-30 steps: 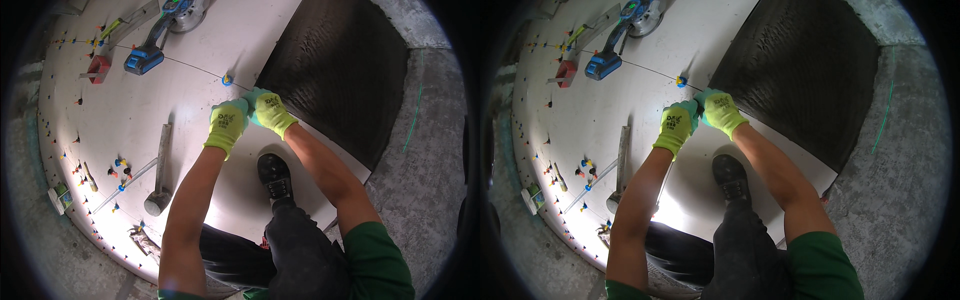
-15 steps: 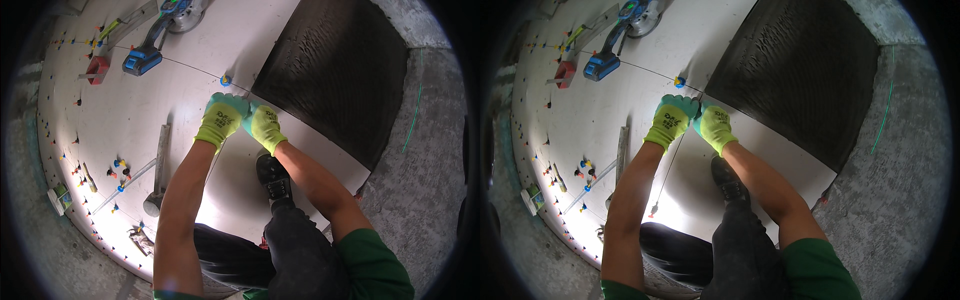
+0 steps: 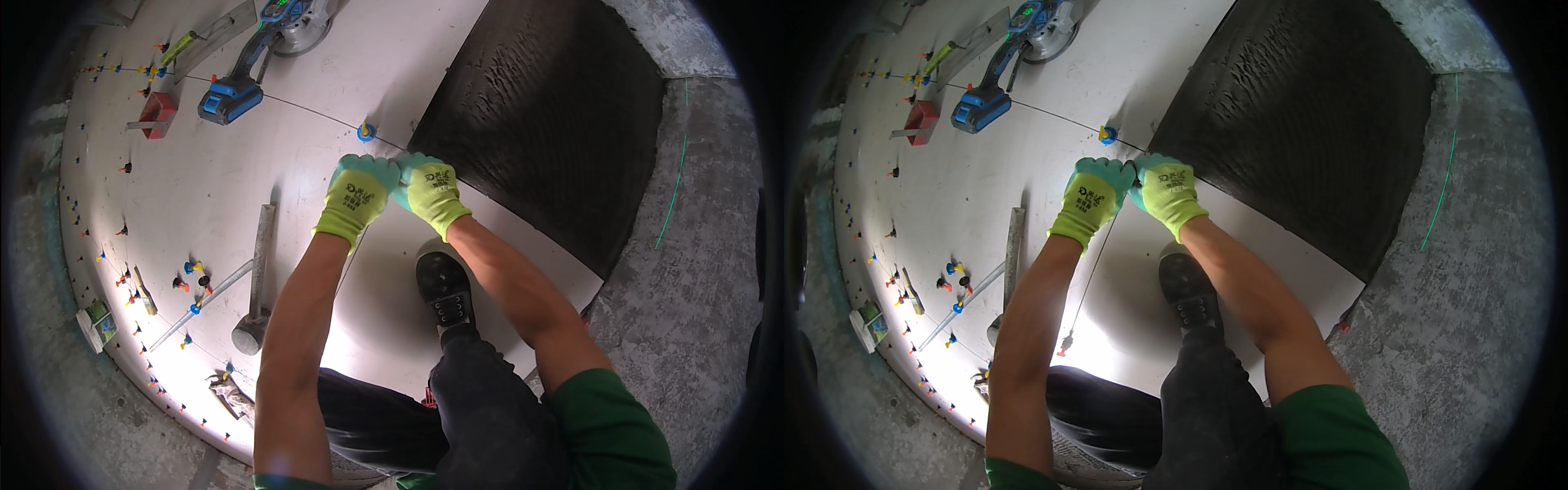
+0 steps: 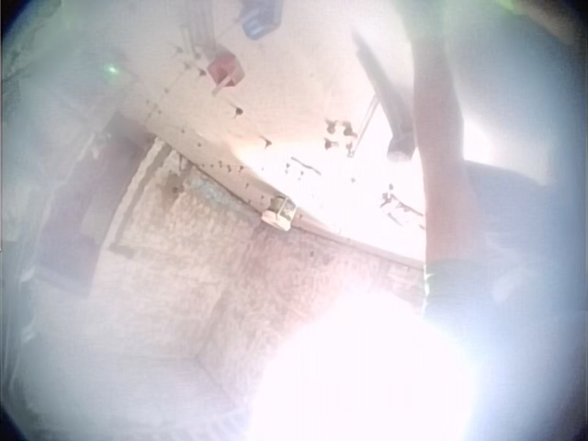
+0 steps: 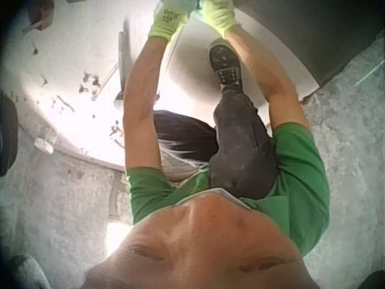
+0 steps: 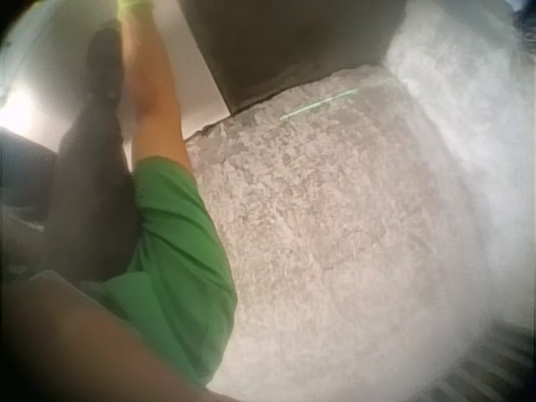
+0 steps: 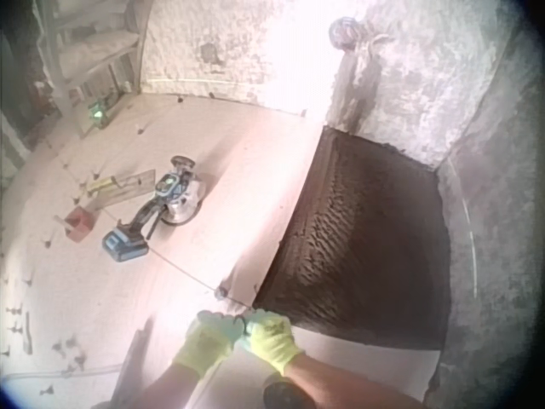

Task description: The person installs floor tiles by spreading adhesive, placing tiles, and securing them with spacers. They use a rubber mallet to tap the tiles into place and a trowel to apply adhesive.

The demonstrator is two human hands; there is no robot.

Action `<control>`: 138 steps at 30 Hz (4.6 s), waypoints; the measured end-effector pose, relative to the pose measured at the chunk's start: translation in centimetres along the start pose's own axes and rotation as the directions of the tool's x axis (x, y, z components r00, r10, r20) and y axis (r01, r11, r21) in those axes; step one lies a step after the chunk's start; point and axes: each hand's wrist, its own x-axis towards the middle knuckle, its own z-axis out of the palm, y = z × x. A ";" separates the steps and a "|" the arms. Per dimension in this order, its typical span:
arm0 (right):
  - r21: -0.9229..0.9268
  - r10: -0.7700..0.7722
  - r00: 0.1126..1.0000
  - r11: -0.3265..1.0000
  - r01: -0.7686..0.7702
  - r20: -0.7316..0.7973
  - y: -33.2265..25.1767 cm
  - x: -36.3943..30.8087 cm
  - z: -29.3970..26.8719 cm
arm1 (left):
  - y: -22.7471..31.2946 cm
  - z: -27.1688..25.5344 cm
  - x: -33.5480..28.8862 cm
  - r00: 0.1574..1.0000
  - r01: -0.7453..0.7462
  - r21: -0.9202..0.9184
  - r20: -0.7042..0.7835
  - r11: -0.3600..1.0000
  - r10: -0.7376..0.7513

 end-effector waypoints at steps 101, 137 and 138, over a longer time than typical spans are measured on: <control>0.357 0.089 0.760 0.844 -0.401 0.643 -0.4 -6.4 -8.1 | -17.7 5.5 -40.0 -0.104 0.843 -0.471 0.330 -0.259 -0.938; 0.293 -0.558 0.688 0.829 0.476 0.463 -9.3 -6.2 -4.4 | 4.3 1.7 -21.0 0.399 0.906 -0.365 0.565 0.215 -0.722; 0.242 -0.583 0.655 0.806 0.540 0.481 -9.5 -5.8 -3.7 | 4.5 1.9 -21.7 0.376 0.904 -0.396 0.551 0.163 -0.745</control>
